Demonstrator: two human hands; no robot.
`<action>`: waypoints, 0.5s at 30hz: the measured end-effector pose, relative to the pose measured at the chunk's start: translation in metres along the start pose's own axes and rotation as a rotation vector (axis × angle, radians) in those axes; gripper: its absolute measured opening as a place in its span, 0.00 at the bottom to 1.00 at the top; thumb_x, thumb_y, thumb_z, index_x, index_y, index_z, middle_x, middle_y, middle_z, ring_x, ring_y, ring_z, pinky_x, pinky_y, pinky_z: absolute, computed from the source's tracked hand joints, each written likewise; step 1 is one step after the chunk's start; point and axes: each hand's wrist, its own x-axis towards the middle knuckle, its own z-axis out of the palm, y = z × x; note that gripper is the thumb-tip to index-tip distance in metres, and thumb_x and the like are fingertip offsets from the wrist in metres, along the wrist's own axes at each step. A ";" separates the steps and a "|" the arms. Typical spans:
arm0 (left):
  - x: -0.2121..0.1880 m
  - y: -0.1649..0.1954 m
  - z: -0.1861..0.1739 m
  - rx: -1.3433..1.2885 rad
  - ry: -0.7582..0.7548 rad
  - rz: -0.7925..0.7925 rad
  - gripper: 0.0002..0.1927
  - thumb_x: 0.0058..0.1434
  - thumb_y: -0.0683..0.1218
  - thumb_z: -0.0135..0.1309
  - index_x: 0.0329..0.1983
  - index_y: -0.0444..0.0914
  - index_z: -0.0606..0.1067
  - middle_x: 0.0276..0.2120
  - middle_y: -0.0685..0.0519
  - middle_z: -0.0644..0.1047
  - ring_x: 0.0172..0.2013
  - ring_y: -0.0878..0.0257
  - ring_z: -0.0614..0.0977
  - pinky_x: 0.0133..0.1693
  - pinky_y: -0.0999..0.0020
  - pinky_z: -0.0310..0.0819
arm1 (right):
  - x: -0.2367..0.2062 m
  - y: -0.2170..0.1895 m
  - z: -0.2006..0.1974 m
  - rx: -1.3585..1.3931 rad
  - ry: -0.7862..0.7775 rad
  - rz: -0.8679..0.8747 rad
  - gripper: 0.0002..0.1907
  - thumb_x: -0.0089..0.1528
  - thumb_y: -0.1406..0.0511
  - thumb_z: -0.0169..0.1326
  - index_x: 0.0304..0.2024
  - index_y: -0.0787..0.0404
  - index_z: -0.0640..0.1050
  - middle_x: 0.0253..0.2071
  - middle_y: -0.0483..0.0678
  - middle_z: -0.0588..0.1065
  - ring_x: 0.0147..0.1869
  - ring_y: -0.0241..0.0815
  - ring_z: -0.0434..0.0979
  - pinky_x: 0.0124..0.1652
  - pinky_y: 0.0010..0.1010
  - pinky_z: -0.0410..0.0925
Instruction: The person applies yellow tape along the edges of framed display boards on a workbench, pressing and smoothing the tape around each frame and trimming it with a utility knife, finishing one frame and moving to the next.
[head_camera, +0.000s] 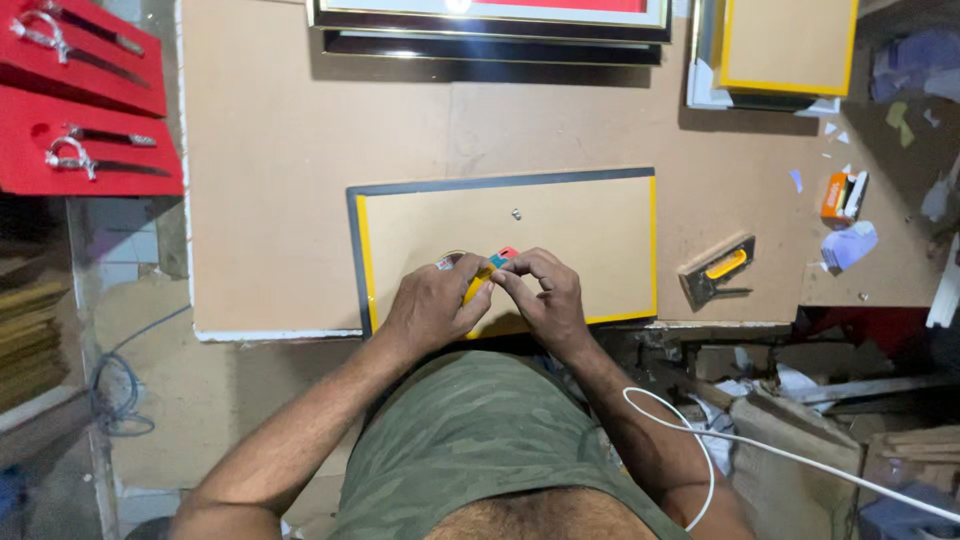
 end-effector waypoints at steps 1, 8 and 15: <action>0.010 0.002 0.006 0.006 -0.043 0.039 0.19 0.64 0.51 0.58 0.54 0.38 0.72 0.36 0.41 0.81 0.33 0.43 0.83 0.33 0.50 0.77 | -0.002 0.012 -0.009 0.002 0.024 0.017 0.03 0.63 0.71 0.62 0.38 0.66 0.80 0.35 0.50 0.79 0.39 0.40 0.80 0.42 0.30 0.72; 0.084 -0.040 -0.029 0.336 -0.436 -0.176 0.25 0.59 0.63 0.57 0.54 0.46 0.77 0.33 0.43 0.83 0.35 0.47 0.84 0.38 0.50 0.78 | 0.008 0.135 -0.138 -0.284 0.562 0.274 0.06 0.66 0.67 0.60 0.39 0.66 0.81 0.37 0.49 0.79 0.42 0.38 0.78 0.43 0.29 0.71; 0.126 -0.082 -0.018 0.624 -0.447 -0.502 0.24 0.62 0.62 0.58 0.54 0.44 0.81 0.47 0.46 0.80 0.46 0.52 0.83 0.46 0.53 0.79 | 0.044 0.182 -0.177 -0.289 0.586 0.347 0.07 0.63 0.66 0.63 0.38 0.65 0.82 0.39 0.50 0.76 0.39 0.40 0.76 0.40 0.30 0.71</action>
